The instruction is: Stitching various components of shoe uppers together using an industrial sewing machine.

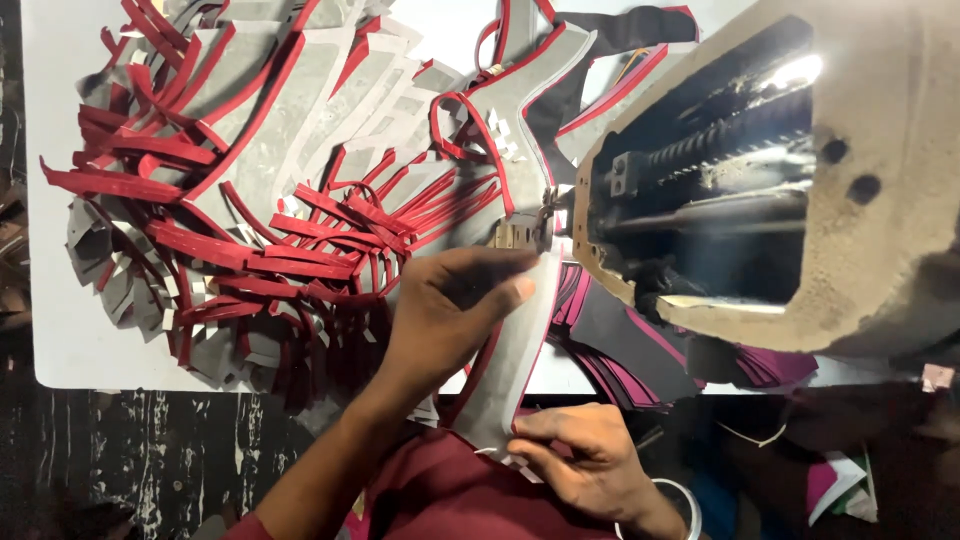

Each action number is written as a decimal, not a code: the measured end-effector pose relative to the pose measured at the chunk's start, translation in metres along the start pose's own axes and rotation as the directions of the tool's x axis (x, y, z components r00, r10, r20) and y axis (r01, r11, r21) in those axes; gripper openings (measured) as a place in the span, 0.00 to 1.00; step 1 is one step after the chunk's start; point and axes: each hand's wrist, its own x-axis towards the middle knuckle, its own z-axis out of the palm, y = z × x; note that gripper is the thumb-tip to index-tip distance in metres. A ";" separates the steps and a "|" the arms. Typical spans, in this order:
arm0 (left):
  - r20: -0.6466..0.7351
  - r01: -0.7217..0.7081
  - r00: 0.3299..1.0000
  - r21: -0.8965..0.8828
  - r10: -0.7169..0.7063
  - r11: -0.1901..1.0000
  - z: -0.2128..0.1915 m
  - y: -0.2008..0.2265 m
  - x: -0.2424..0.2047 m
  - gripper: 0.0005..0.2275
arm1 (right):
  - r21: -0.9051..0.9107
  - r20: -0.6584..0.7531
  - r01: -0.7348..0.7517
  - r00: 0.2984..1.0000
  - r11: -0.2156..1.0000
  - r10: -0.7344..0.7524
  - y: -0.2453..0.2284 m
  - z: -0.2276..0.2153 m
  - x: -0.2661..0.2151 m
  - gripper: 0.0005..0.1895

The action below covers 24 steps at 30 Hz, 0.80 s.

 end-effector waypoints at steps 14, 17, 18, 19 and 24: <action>-0.091 -0.069 0.995 -0.363 0.039 0.929 0.010 -0.009 0.030 0.18 | 0.002 -0.136 -0.122 0.983 0.993 0.121 -0.005 -0.027 0.031 0.08; -0.099 -0.044 0.995 -0.354 0.009 0.934 0.008 -0.022 0.017 0.19 | -0.033 -0.174 -0.150 0.974 0.988 0.142 -0.002 -0.036 0.038 0.08; -0.100 -0.042 0.995 -0.325 0.010 0.945 0.006 -0.028 0.011 0.16 | -0.047 -0.189 -0.172 0.969 0.984 0.160 0.000 -0.038 0.040 0.08; -0.099 -0.042 0.995 -0.324 0.010 0.945 0.007 -0.029 0.006 0.16 | -0.047 -0.190 -0.172 0.969 0.984 0.160 -0.001 -0.039 0.042 0.08; 0.009 0.087 0.995 -0.512 -0.096 0.854 0.012 -0.038 -0.015 0.14 | 0.082 -0.273 -0.375 0.883 0.923 0.383 0.008 -0.039 0.046 0.11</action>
